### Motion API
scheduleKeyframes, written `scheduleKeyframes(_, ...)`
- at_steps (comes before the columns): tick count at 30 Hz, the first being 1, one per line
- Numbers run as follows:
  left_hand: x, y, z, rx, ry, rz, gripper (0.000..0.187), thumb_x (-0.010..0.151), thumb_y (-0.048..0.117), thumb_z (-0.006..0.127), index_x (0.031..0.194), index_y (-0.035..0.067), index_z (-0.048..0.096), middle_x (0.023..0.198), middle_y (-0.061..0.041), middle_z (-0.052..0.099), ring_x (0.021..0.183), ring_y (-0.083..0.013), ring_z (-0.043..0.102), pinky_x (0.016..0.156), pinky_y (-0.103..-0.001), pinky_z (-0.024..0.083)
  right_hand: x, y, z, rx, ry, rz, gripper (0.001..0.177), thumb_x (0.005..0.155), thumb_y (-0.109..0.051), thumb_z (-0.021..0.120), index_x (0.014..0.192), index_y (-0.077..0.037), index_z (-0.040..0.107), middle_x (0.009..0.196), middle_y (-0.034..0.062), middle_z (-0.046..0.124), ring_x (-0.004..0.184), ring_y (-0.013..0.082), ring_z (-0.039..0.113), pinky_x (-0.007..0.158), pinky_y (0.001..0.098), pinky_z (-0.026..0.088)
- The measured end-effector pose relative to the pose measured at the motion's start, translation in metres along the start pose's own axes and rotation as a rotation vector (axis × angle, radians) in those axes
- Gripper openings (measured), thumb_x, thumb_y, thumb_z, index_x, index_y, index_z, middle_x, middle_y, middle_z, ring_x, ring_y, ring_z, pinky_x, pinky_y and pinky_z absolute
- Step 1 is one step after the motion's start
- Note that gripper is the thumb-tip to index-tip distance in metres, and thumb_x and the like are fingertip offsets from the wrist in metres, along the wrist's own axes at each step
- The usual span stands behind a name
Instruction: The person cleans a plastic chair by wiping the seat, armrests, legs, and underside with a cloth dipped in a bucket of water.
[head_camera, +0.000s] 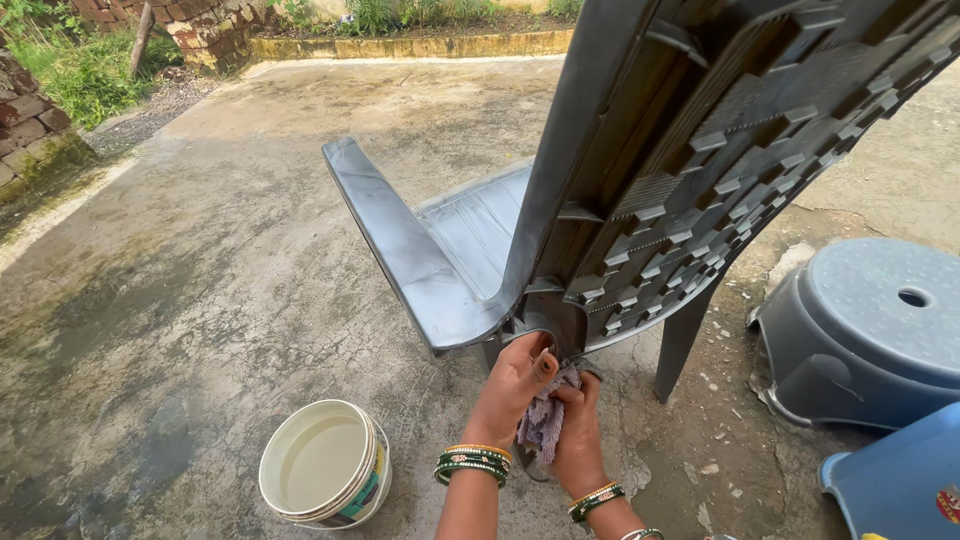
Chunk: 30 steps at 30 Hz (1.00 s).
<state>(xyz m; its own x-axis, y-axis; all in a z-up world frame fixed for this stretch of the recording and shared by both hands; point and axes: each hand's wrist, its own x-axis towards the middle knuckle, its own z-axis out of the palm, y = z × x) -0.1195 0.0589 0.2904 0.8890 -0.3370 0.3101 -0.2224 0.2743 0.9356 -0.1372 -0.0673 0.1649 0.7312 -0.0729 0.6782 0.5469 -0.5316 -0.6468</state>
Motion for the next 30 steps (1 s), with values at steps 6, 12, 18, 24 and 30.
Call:
scheduleKeyframes(6,0.001,-0.018,0.016,0.326,0.172,0.089,0.057,0.096,0.055,0.067,0.095,-0.001,0.057,0.083,0.0,0.052,0.083,-0.0089,0.043,0.076,-0.027,0.044,-0.004,0.016,-0.016,0.384,-0.231,0.31,0.039,0.087,0.001,0.057,0.124,-0.009,0.049,0.112,0.0086,0.062,0.105,0.0174,0.061,0.095,0.031,0.047)
scheduleKeyframes(12,0.023,-0.021,0.035,0.438,0.311,-0.071,0.052,0.089,0.049,0.071,0.084,-0.002,0.064,0.065,0.001,0.053,0.065,-0.0079,0.042,0.056,-0.029,0.038,0.013,0.023,-0.045,0.661,0.027,0.569,0.025,0.091,-0.003,0.063,0.113,-0.007,0.052,0.109,0.0028,0.061,0.105,0.0134,0.058,0.097,0.0268,0.047)
scheduleKeyframes(18,0.036,-0.048,0.038,0.36,0.333,-0.138,0.057,0.09,0.052,0.071,0.078,-0.003,0.061,0.062,0.005,0.046,0.061,-0.0076,0.038,0.052,-0.029,0.031,0.063,-0.018,-0.084,0.531,0.473,0.284,0.047,0.085,0.001,0.067,0.123,-0.01,0.043,0.118,0.0029,0.048,0.111,0.0136,0.053,0.105,0.0307,0.043)
scheduleKeyframes(24,0.041,-0.047,0.036,0.215,0.322,-0.063,0.063,0.087,0.06,0.07,0.071,0.002,0.051,0.067,0.008,0.037,0.061,-0.0064,0.034,0.051,-0.029,0.028,0.077,-0.045,-0.083,-0.295,0.413,0.044,0.067,0.075,-0.01,0.078,0.132,-0.007,0.043,0.134,0.0206,0.04,0.127,0.0357,0.039,0.111,0.0405,0.035)
scheduleKeyframes(30,0.048,-0.074,0.043,0.147,0.441,-0.054,0.067,0.087,0.069,0.063,0.066,0.012,0.035,0.065,0.009,0.032,0.062,-0.0035,0.029,0.049,-0.029,0.024,0.069,0.004,-0.061,0.098,0.29,0.214,0.083,0.087,-0.018,0.064,0.152,0.0,0.014,0.151,0.0252,0.03,0.144,0.0386,0.031,0.12,0.0483,0.024)
